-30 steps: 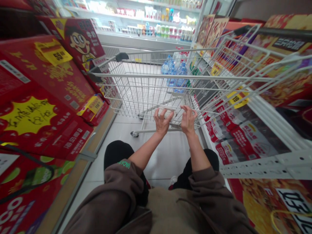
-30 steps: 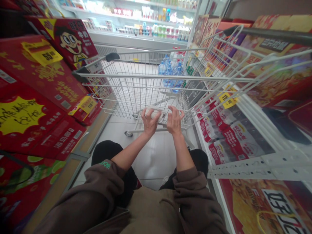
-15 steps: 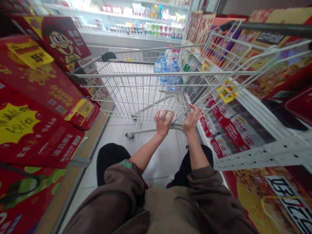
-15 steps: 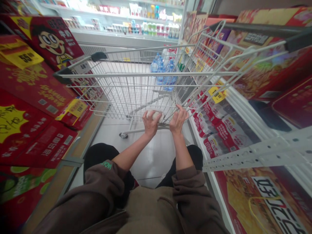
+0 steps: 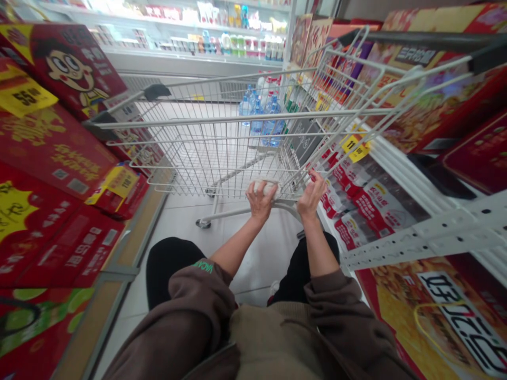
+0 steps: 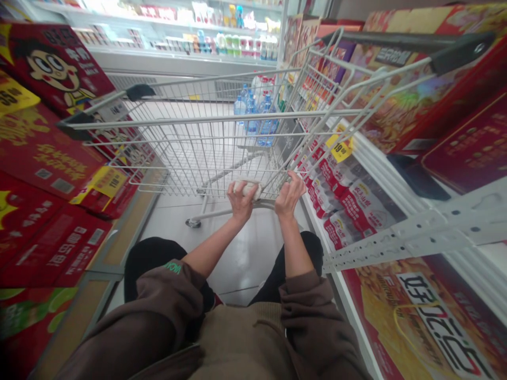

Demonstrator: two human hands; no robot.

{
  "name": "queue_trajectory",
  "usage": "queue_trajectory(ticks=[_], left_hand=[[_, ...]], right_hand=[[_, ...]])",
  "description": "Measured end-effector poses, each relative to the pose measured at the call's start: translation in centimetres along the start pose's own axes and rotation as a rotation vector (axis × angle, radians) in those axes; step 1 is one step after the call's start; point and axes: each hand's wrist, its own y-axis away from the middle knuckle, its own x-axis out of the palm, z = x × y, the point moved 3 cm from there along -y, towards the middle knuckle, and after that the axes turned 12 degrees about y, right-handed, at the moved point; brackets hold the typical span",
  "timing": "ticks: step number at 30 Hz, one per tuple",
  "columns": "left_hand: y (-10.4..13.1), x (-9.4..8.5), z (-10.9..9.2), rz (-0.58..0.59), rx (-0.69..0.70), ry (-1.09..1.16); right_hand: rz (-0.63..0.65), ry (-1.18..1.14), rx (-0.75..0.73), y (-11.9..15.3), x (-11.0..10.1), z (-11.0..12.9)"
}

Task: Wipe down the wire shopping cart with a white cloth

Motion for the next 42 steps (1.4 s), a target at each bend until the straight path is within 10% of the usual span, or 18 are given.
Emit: queue_trajectory(ticks=[5, 12, 20, 28, 36, 42], left_hand=[[-2.5, 1.9, -2.0, 0.011, 0.11, 0.015], [1.8, 2.1, 0.4, 0.161, 0.079, -0.016], [-3.3, 5.2, -5.3, 0.126, 0.221, 0.15], [0.6, 4.0, -3.6, 0.204, 0.176, 0.066], [-3.6, 7.2, -10.3, 0.318, 0.286, 0.108], [-2.1, 7.6, -10.0, 0.294, 0.362, 0.099]], right_hand=[[0.008, -0.004, -0.011, -0.2, -0.1, 0.3], [0.034, 0.018, -0.015, 0.5, -0.7, -1.1], [0.045, 0.054, 0.032, -0.6, -1.4, -2.1], [0.034, 0.11, 0.041, -0.5, -2.9, -4.5], [0.013, 0.106, 0.049, -2.0, -3.8, -5.0], [0.023, 0.146, 0.02, -1.8, -4.5, -6.0]])
